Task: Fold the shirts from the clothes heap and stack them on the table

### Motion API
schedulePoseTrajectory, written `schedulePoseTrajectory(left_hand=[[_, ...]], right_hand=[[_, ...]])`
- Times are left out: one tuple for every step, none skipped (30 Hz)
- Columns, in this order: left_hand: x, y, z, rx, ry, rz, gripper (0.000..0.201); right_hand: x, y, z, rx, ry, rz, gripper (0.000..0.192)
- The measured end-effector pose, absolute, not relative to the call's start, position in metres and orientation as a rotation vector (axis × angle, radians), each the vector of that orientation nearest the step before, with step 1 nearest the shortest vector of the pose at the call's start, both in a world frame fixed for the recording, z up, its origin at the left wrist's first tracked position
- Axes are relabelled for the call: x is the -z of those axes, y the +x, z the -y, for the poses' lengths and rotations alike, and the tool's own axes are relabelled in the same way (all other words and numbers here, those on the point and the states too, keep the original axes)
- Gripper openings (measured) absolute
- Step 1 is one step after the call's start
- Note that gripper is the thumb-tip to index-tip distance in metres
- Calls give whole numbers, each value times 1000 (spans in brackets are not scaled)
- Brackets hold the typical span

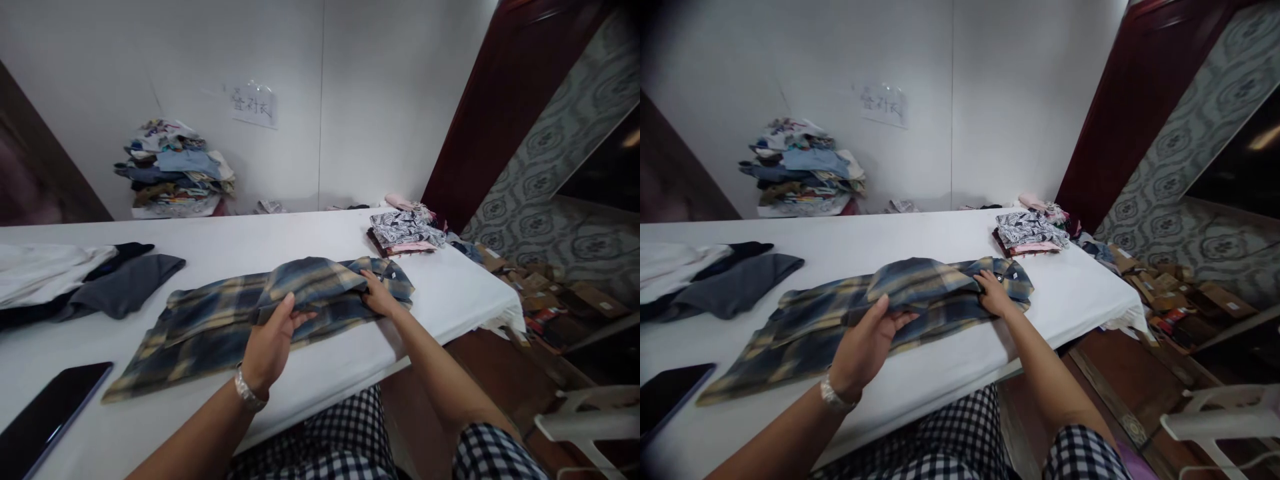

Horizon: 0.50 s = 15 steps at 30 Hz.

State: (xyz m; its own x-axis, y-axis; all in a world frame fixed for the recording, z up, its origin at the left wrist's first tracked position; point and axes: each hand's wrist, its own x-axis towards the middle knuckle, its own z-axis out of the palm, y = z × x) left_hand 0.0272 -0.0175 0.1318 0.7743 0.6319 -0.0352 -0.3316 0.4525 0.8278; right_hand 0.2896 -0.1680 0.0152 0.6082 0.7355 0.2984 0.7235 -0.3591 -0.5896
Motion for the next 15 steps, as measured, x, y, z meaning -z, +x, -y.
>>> schedulePoseTrajectory(left_hand=[[-132,23,13,-641,906,-362,32],[-131,20,7,-680,898,-366,30],[-129,17,-1,-721,894,-375,29],[-126,15,-10,-761,882,-394,27],[-122,13,-21,-787,857,-423,24],[-118,12,-33,-792,815,-461,21],[-114,11,-45,-785,756,-505,18],[-109,10,-57,-774,688,-551,16],[-104,9,-68,-768,622,-594,16],[-101,7,-78,-768,566,-629,17],[-98,6,-87,-769,523,-652,18],[-97,4,-93,-776,493,-667,19],[-98,2,-96,-785,474,-669,20],[-101,0,-97,-787,460,-660,21],[-107,-2,-95,-789,451,-649,22]], right_hand=[[-14,296,164,-9,-2142,1149,66],[-14,303,161,-1,-2150,1151,63],[-14,310,158,-1,-2158,1150,60],[-14,317,155,-7,-2162,1142,57],[-14,323,152,-16,-2163,1128,53],[-15,328,150,-25,-2159,1112,49],[-15,332,147,-34,-2152,1095,45],[-16,335,145,-40,-2142,1080,41],[-17,337,144,-44,-2132,1068,37],[-18,338,142,-47,-2120,1062,34],[-19,340,141,-54,-2107,1062,30],[-21,341,141,-64,-2090,1062,27],[-24,343,141,-76,-2070,1059,24],[-28,344,142,-85,-2049,1049,22],[-32,347,143,-92,-2029,1032,21]])
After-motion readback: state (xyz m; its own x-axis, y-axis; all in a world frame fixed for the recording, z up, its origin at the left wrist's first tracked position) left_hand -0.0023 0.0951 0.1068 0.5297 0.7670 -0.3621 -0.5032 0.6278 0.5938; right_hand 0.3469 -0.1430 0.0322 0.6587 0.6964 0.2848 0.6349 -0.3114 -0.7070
